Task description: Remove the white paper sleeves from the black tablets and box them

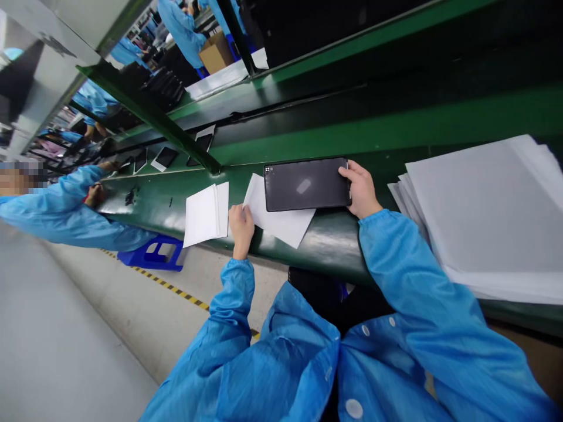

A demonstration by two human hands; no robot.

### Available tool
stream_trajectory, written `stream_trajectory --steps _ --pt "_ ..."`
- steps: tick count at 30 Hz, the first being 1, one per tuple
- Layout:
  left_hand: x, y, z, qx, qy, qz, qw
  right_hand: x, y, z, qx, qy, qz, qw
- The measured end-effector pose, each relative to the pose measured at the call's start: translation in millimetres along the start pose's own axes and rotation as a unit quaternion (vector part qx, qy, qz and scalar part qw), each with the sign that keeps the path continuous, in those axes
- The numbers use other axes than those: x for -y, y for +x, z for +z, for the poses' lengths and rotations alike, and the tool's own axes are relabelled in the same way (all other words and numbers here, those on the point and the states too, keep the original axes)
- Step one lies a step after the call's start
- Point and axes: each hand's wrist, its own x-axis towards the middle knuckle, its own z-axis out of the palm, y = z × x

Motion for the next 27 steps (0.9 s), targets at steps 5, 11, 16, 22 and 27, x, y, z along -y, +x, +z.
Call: stream_trajectory --steps 5,11,16,22,27 --pt "-20 -4 -3.3 -0.010 0.106 0.049 0.993 -2 2 -2 -0.001 0.051 0.023 0.998" --pt "-90 -50 -19.2 0.284 -0.014 0.294 0.912 -11 10 -5 -0.021 0.094 0.056 0.994" --pt "-124 -91 -4.9 0.375 -0.013 0.363 0.853 -10 10 -9 -0.006 0.039 0.067 0.997" --pt "-117 -108 -8.1 0.387 -0.011 0.404 0.829 -12 13 -13 0.016 -0.004 0.057 0.998" --pt "-114 -110 -19.7 0.383 -0.036 0.437 0.813 -18 17 -13 -0.007 0.021 0.062 0.998"
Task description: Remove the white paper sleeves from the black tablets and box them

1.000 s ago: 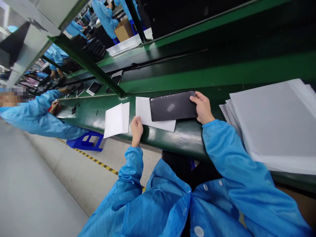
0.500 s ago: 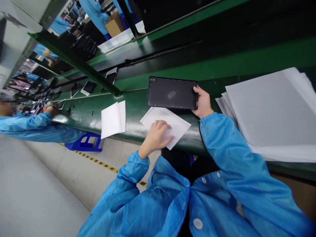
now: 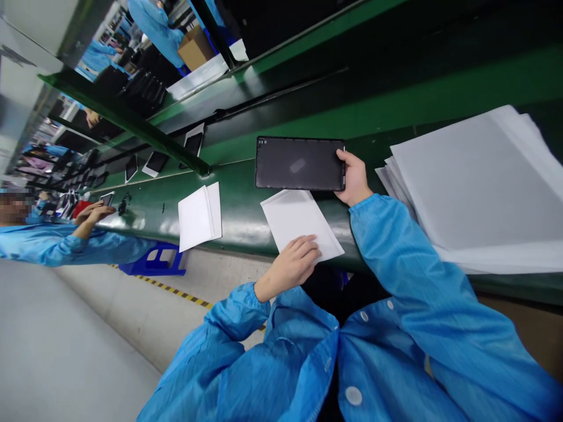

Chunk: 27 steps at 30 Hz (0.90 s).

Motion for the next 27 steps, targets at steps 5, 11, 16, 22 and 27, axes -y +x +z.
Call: stream_trajectory --steps 5,11,16,22,27 --pt "23 1 -12.9 -0.067 -0.014 -0.086 0.994 -1 0 0 -0.003 0.015 -0.003 1.000" --pt "80 7 -32.0 -0.231 -0.129 -0.291 0.919 3 -2 2 0.014 -0.009 -0.009 1.000" --pt "113 25 -34.4 -0.274 -0.300 -0.366 0.837 4 -4 5 0.012 -0.017 -0.015 1.000" --pt "134 52 -33.9 -0.284 -0.367 -0.380 0.800 7 -9 6 0.002 -0.065 -0.053 0.996" --pt "144 64 -35.5 -0.323 -0.342 -0.387 0.793 9 -13 6 -0.029 -0.086 -0.106 0.990"
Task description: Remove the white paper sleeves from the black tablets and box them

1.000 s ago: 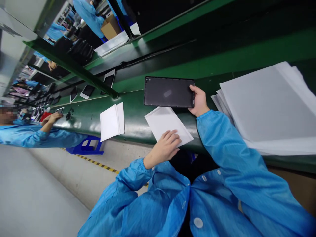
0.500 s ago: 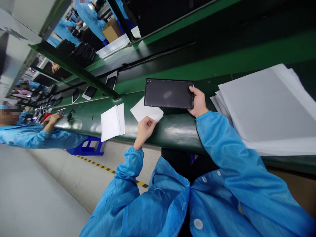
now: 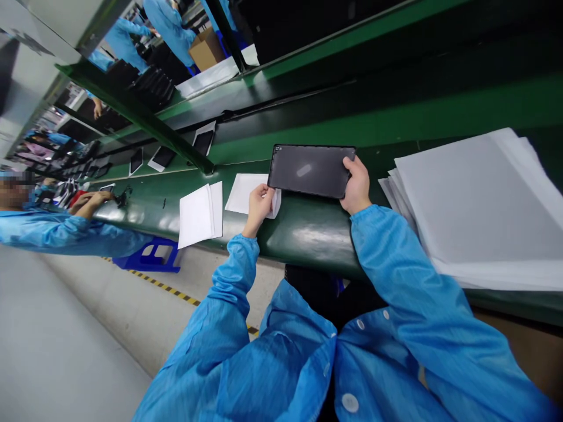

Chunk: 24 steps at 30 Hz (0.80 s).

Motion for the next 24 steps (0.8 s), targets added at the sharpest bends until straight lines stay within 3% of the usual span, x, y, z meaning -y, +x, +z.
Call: stream_trajectory --steps 4,7,14,24 --pt "-1 7 1.6 -0.079 0.023 0.060 0.995 0 -1 0 -0.020 -0.015 -0.027 0.999" --pt "-2 11 2.2 -0.102 0.039 0.072 0.991 0 -2 0 -0.013 -0.026 -0.035 0.999" --pt "-7 14 3.1 -0.114 0.070 0.105 0.985 6 -10 8 0.065 -0.031 0.011 0.997" --pt "-25 19 11.5 -0.074 0.179 0.143 0.971 12 -14 13 0.076 0.017 0.042 0.996"
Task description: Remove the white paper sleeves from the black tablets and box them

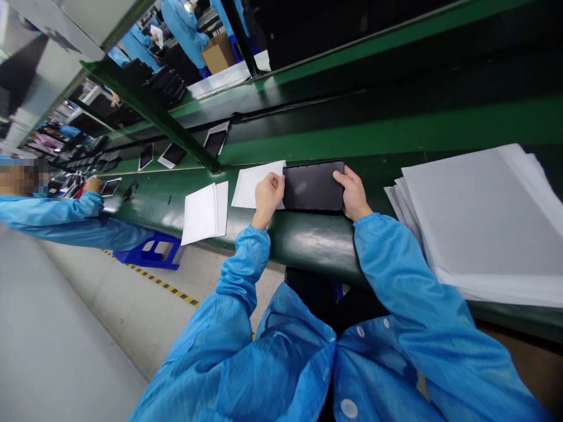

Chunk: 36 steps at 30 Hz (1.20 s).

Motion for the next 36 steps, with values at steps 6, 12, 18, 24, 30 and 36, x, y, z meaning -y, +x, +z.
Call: stream_trajectory --steps 6,12,18,24,30,36 --pt "-27 -7 14.9 0.079 -0.001 0.051 0.996 -2 -1 4 0.046 0.027 -0.013 0.998" --pt "-37 -7 11.1 0.074 0.067 0.067 0.993 -9 1 4 0.073 0.046 -0.026 0.996" --pt "-26 -1 -1.9 0.016 0.142 0.066 0.988 -19 9 -1 0.037 0.038 -0.046 0.998" --pt "-40 -10 13.1 0.120 0.006 0.114 0.986 -18 5 3 0.075 0.009 -0.036 0.996" --pt "-44 -4 21.3 0.121 -0.081 0.095 0.985 -7 -5 6 0.151 0.042 0.052 0.986" --pt "-39 -4 14.8 0.117 -0.155 0.084 0.978 -6 -4 6 0.205 0.035 0.081 0.975"
